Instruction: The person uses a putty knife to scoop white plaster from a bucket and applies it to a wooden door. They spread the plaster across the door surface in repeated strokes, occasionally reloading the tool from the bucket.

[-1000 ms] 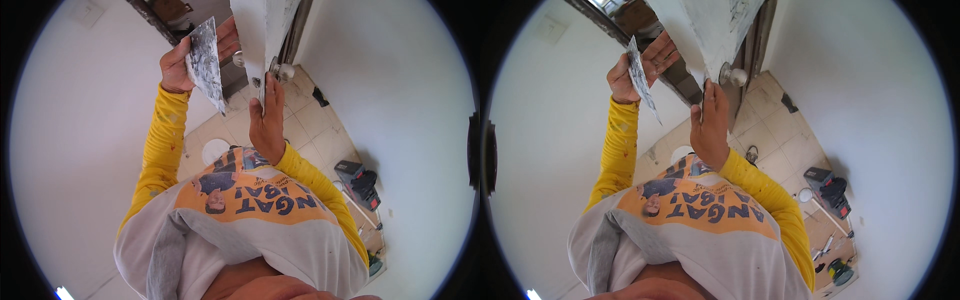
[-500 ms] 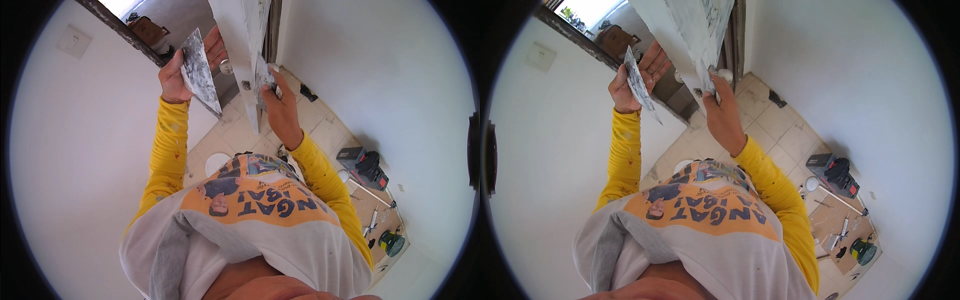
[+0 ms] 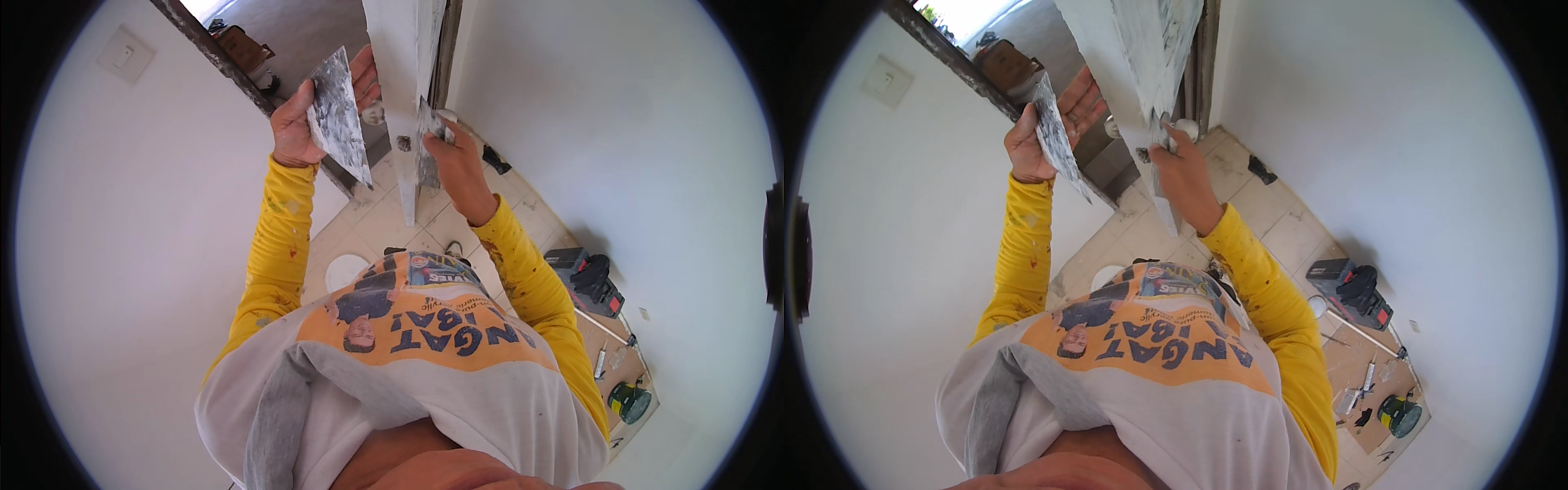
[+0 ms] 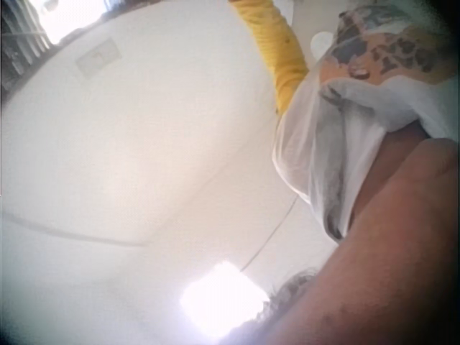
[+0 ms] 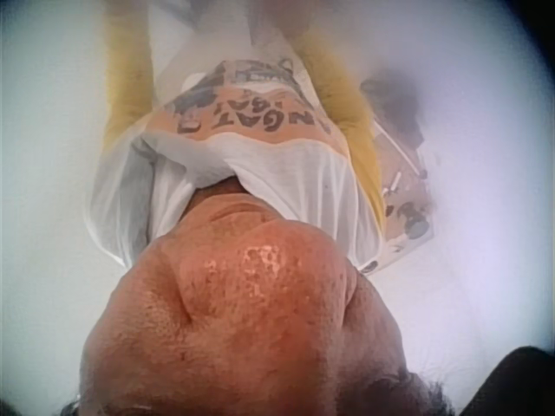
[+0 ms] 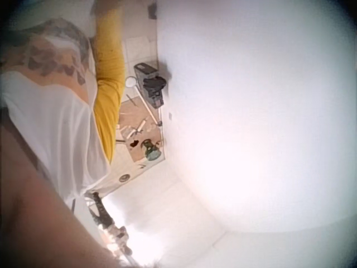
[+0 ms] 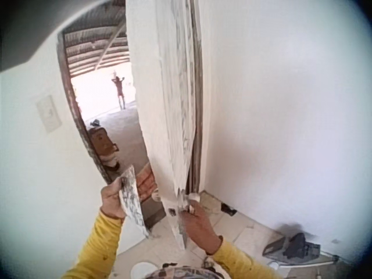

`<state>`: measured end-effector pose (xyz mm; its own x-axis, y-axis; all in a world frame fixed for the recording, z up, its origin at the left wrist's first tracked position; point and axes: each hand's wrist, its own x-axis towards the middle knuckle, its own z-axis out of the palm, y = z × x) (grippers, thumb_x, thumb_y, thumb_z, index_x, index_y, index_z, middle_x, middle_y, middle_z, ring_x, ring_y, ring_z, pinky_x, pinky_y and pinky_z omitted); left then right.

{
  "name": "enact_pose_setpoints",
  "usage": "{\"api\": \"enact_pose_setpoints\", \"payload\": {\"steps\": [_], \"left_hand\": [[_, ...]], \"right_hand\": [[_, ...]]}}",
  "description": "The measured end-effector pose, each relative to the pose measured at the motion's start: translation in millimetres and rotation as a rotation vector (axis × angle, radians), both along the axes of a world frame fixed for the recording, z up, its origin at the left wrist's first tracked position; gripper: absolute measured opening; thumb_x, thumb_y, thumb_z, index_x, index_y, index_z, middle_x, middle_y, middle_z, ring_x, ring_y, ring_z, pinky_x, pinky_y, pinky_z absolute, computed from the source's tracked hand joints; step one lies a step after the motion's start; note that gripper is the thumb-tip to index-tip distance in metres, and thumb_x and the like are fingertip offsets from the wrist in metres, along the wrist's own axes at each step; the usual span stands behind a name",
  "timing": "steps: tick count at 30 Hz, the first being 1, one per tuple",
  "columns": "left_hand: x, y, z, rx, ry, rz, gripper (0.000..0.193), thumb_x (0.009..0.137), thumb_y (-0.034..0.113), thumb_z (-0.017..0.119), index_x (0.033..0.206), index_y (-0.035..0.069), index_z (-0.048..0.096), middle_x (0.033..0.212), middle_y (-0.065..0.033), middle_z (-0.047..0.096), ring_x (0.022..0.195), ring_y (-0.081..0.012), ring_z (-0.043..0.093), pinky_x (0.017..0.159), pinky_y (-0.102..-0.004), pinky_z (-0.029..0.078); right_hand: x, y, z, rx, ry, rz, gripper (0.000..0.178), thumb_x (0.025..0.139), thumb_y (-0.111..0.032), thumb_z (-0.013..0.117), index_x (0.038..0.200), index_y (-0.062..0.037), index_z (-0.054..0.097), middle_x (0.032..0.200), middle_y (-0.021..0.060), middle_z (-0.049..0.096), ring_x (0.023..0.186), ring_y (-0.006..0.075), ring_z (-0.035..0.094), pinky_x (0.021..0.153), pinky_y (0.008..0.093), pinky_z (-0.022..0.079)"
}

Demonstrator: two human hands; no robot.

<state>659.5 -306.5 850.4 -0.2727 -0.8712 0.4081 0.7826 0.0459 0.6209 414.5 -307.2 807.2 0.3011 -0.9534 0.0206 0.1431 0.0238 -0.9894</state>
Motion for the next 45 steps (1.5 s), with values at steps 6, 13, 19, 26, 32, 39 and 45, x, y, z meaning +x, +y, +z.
{"api": "enact_pose_setpoints", "payload": {"steps": [6, 13, 19, 26, 32, 39, 45], "left_hand": [[5.1, 0.1, -8.1, -0.017, 0.048, -0.026, 0.071, 0.105, 0.04, 0.041, 0.155, -0.008, 0.026, 0.166, -0.0256, 0.016, 0.155, -0.04, 0.015, 0.127, -0.0514, 0.01], [0.9, 2.3, -6.3, -0.01, 0.011, 0.015, 0.071, 0.105, 0.04, 0.041, 0.155, -0.009, 0.025, 0.165, -0.0276, 0.017, 0.154, -0.0409, 0.017, 0.127, -0.0503, 0.011], [3.9, 2.8, -6.3, -0.031, 0.002, 0.008, 0.072, 0.105, 0.039, 0.041, 0.155, -0.01, 0.025, 0.165, -0.0273, 0.018, 0.154, -0.0407, 0.017, 0.127, -0.0507, 0.012], [3.8, 1.3, -3.8, 0.024, 0.03, 0.0, 0.071, 0.106, 0.037, 0.042, 0.154, -0.011, 0.024, 0.165, -0.0268, 0.019, 0.154, -0.0402, 0.018, 0.127, -0.051, 0.013], [3.0, 3.2, -1.5, -0.004, -0.025, 0.022, 0.072, 0.105, 0.038, 0.043, 0.155, -0.011, 0.024, 0.166, -0.0265, 0.017, 0.154, -0.0396, 0.018, 0.127, -0.0496, 0.013], [3.5, 4.0, -8.9, -0.09, 0.013, -0.026, 0.074, 0.105, 0.041, 0.043, 0.155, -0.009, 0.024, 0.166, -0.0269, 0.014, 0.154, -0.0391, 0.018, 0.127, -0.0489, 0.012], [-1.0, 4.2, -11.5, -0.03, 0.067, 0.001, 0.073, 0.104, 0.041, 0.045, 0.156, -0.007, 0.025, 0.166, -0.0266, 0.016, 0.154, -0.0376, 0.02, 0.127, -0.0473, 0.015]], "right_hand": [[-3.8, 14.4, 45.8, -0.134, -0.021, -0.026, 0.044, 0.099, -0.013, 0.055, 0.137, 0.007, 0.052, 0.122, 0.0179, 0.062, 0.112, 0.0251, 0.059, 0.099, 0.0346, 0.045], [56.1, 30.9, -15.7, -0.603, 0.379, -0.348, 0.054, 0.1, -0.009, 0.056, 0.148, 0.0051, 0.038, 0.145, 0.0273, 0.042, 0.131, 0.0429, 0.044, 0.113, 0.046, 0.034], [21.5, 52.5, -30.6, -0.47, 0.318, -0.248, 0.057, 0.099, -0.01, 0.058, 0.151, 0.0038, 0.037, 0.143, 0.029, 0.045, 0.131, 0.0434, 0.046, 0.109, 0.0433, 0.039], [-14.9, -9.8, 24.8, -0.597, 0.225, 0.07, 0.032, 0.099, -0.012, 0.057, 0.122, 0.0079, 0.061, 0.107, 0.0106, 0.069, 0.094, 0.0186, 0.064, 0.086, 0.03, 0.051], [5.7, 11.1, 83.6, -0.074, -0.049, 0.014, 0.039, 0.099, -0.012, 0.056, 0.132, 0.0076, 0.058, 0.108, 0.0077, 0.069, 0.096, 0.014, 0.062, 0.087, 0.0271, 0.05], [4.9, 26.9, 20.9, -0.157, 0.009, -0.178, 0.046, 0.103, -0.01, 0.055, 0.144, 0.0072, 0.048, 0.123, 0.0077, 0.065, 0.107, 0.0102, 0.057, 0.096, 0.026, 0.046], [54.4, 52.3, -19.1, -0.576, 0.285, -0.261, 0.053, 0.106, -0.012, 0.049, 0.153, 0.0049, 0.031, 0.151, 0.0259, 0.037, 0.139, 0.0354, 0.04, 0.115, 0.0385, 0.033]]}}
